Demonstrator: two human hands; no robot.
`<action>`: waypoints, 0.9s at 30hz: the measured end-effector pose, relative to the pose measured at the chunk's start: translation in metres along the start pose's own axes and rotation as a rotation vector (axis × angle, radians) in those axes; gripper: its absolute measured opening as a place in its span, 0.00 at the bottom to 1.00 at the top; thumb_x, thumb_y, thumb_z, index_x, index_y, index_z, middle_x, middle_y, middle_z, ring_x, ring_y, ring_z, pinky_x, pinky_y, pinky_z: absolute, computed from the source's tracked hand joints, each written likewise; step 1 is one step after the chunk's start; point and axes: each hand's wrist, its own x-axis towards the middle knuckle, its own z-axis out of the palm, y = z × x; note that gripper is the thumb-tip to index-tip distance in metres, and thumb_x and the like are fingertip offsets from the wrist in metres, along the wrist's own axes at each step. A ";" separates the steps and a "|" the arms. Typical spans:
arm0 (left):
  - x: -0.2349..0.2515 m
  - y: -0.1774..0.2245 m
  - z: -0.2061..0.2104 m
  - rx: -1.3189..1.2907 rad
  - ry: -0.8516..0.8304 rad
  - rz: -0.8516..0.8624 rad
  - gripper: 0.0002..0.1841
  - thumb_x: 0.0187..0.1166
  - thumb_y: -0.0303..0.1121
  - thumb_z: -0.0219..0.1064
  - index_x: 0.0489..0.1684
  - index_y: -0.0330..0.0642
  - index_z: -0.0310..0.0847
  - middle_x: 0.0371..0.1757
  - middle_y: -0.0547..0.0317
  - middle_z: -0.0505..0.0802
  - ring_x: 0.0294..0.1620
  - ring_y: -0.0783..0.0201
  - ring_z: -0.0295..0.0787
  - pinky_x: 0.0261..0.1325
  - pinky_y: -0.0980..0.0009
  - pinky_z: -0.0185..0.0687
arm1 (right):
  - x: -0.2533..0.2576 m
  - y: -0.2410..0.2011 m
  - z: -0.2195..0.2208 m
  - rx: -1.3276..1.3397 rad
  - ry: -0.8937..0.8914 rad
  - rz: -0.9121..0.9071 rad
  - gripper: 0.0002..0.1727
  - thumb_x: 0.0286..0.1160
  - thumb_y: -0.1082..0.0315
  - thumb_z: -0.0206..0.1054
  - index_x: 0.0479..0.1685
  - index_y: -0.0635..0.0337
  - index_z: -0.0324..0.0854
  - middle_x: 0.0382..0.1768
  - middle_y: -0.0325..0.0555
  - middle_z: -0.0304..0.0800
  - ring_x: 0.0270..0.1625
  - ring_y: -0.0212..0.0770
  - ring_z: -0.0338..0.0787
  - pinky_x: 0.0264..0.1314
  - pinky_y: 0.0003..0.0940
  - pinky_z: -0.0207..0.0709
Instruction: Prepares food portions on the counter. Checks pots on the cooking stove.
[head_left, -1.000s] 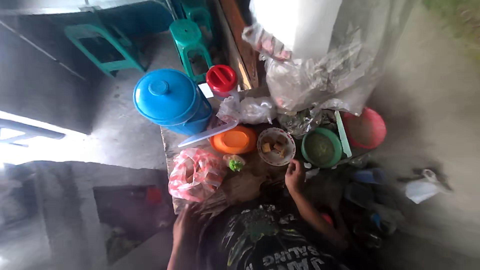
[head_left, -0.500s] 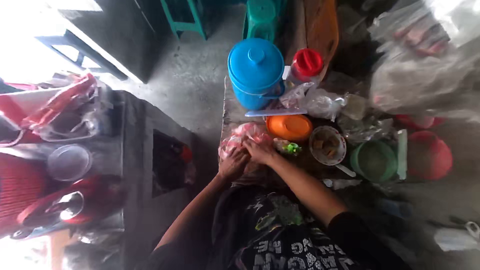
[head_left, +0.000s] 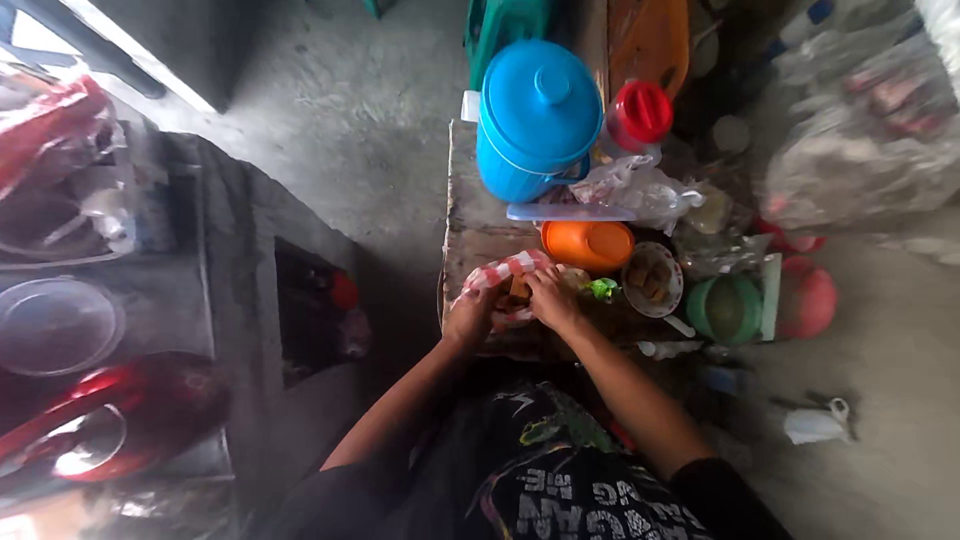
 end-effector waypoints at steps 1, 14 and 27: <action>0.003 0.000 0.002 0.053 -0.026 0.045 0.21 0.80 0.29 0.64 0.73 0.47 0.79 0.56 0.41 0.92 0.55 0.38 0.91 0.57 0.37 0.85 | -0.001 0.001 0.010 0.015 0.079 -0.057 0.18 0.67 0.77 0.70 0.57 0.57 0.89 0.63 0.51 0.88 0.72 0.55 0.82 0.80 0.55 0.72; 0.059 -0.004 -0.003 0.330 0.043 0.289 0.34 0.79 0.60 0.65 0.86 0.63 0.71 0.81 0.51 0.80 0.84 0.43 0.68 0.82 0.39 0.62 | 0.020 -0.003 0.024 0.044 -0.080 0.371 0.36 0.62 0.48 0.82 0.76 0.44 0.81 0.81 0.60 0.73 0.81 0.65 0.73 0.78 0.69 0.67; 0.085 0.015 0.012 0.299 -0.042 0.466 0.27 0.78 0.39 0.72 0.78 0.52 0.77 0.81 0.50 0.79 0.83 0.44 0.71 0.76 0.40 0.71 | -0.146 0.002 0.062 0.395 0.626 0.500 0.34 0.60 0.52 0.83 0.65 0.63 0.85 0.65 0.62 0.83 0.65 0.54 0.87 0.66 0.47 0.86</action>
